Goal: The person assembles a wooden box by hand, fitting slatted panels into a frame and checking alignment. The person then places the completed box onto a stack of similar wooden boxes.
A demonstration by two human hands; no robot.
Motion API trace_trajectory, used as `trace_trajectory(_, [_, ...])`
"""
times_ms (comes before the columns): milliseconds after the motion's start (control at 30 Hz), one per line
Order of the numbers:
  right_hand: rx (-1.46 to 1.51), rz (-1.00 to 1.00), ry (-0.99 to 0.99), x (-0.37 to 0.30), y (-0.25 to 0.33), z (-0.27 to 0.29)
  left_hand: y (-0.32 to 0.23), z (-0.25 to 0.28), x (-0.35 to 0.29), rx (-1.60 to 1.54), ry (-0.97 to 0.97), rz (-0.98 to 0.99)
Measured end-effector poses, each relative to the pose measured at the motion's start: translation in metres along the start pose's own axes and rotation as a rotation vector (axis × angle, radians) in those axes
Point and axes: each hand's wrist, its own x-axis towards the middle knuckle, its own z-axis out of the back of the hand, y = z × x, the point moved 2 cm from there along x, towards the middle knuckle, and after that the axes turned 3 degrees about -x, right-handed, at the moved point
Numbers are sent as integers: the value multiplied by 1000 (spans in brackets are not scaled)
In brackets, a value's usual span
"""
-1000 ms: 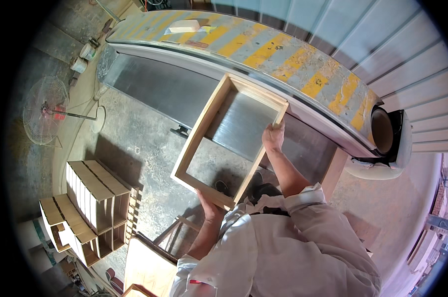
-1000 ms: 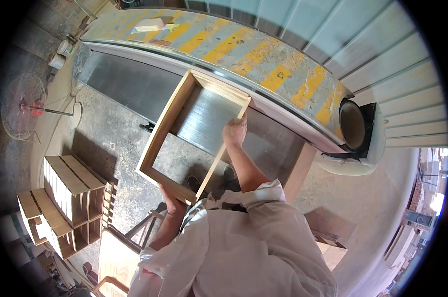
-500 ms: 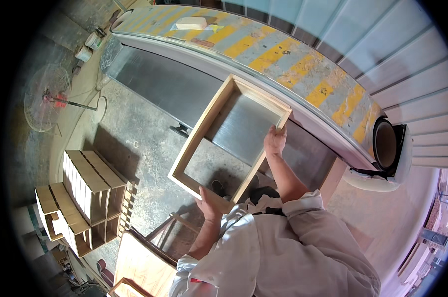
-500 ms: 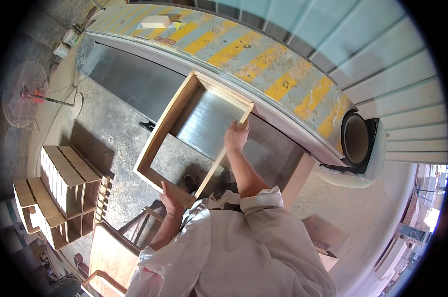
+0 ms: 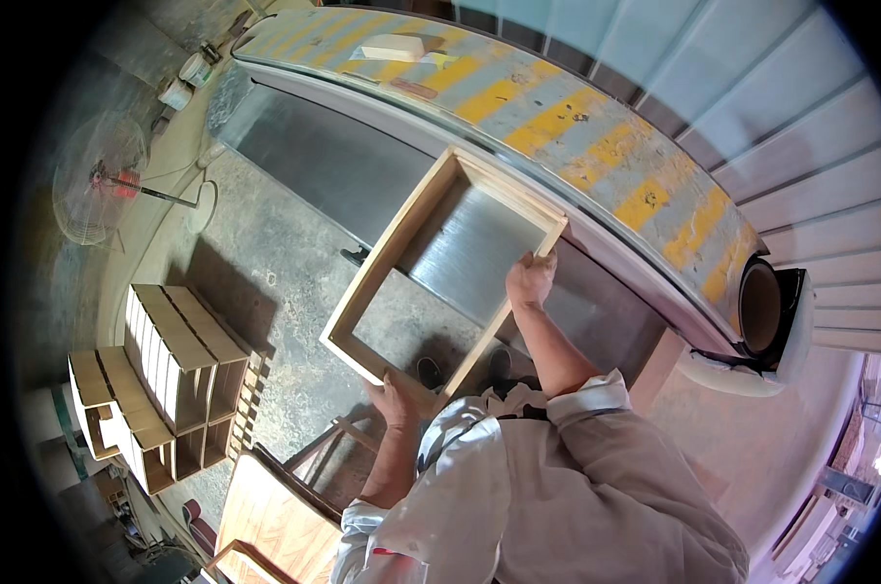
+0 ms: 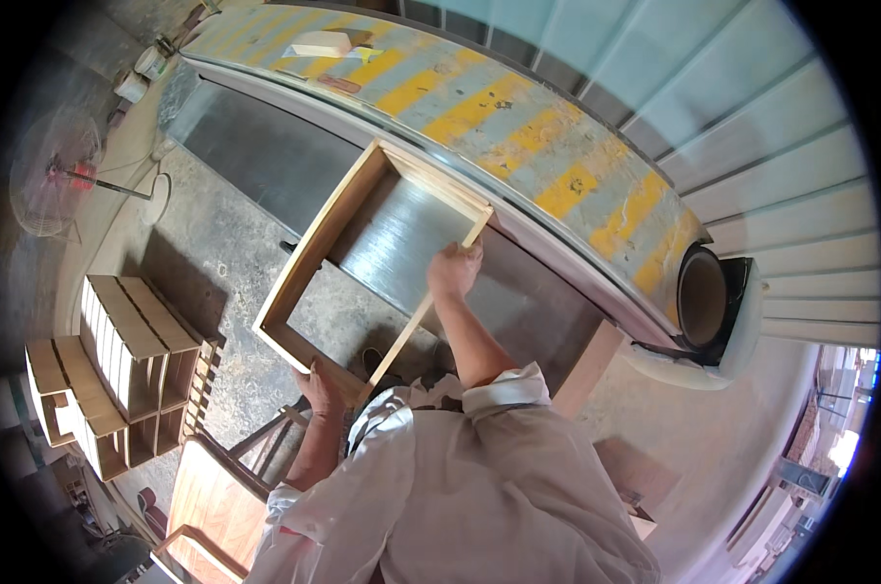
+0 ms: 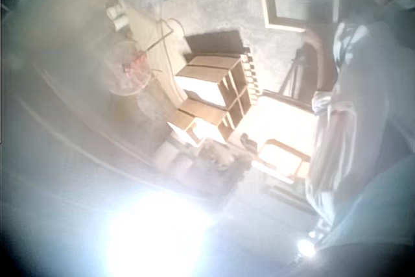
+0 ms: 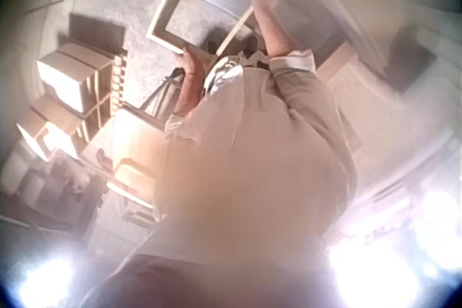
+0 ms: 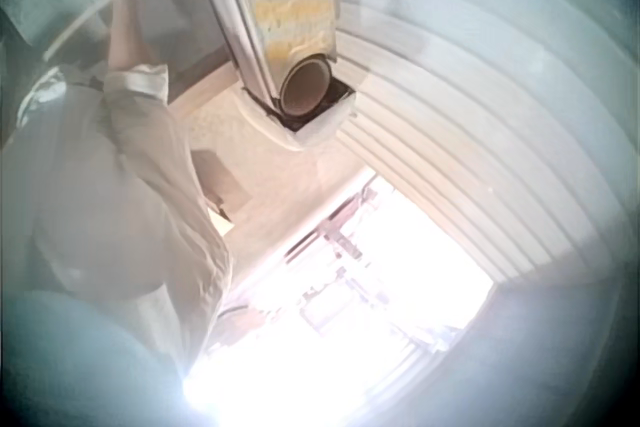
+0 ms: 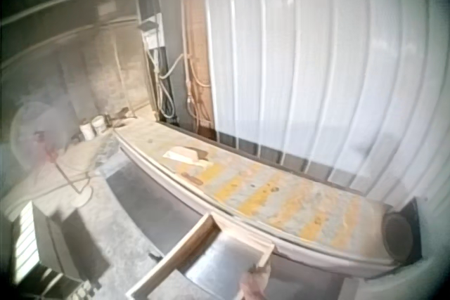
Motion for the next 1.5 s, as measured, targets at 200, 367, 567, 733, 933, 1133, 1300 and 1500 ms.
trace_trajectory(200, [-39,16,18,-3,6,5,2,2,-1,44,4,-14])
trace_trajectory(367, [-2,51,0,-4,8,5,0,4,1,107,-10,3])
trace_trajectory(567, [22,56,-7,-3,5,3,7,6,4,-9,-7,11])
trace_trajectory(733, [23,44,1,1,3,3,4,5,2,-9,42,106])
trace_trajectory(933, [14,56,-5,0,1,1,-5,0,-1,9,1,46])
trace_trajectory(1133, [0,62,2,-1,4,2,-10,-2,-3,19,-27,42])
trace_trajectory(1300, [-4,71,-6,0,3,2,-19,-8,-7,46,-9,103])
trace_trajectory(1500, [-6,79,-11,0,0,1,-24,-11,-9,51,-8,72])
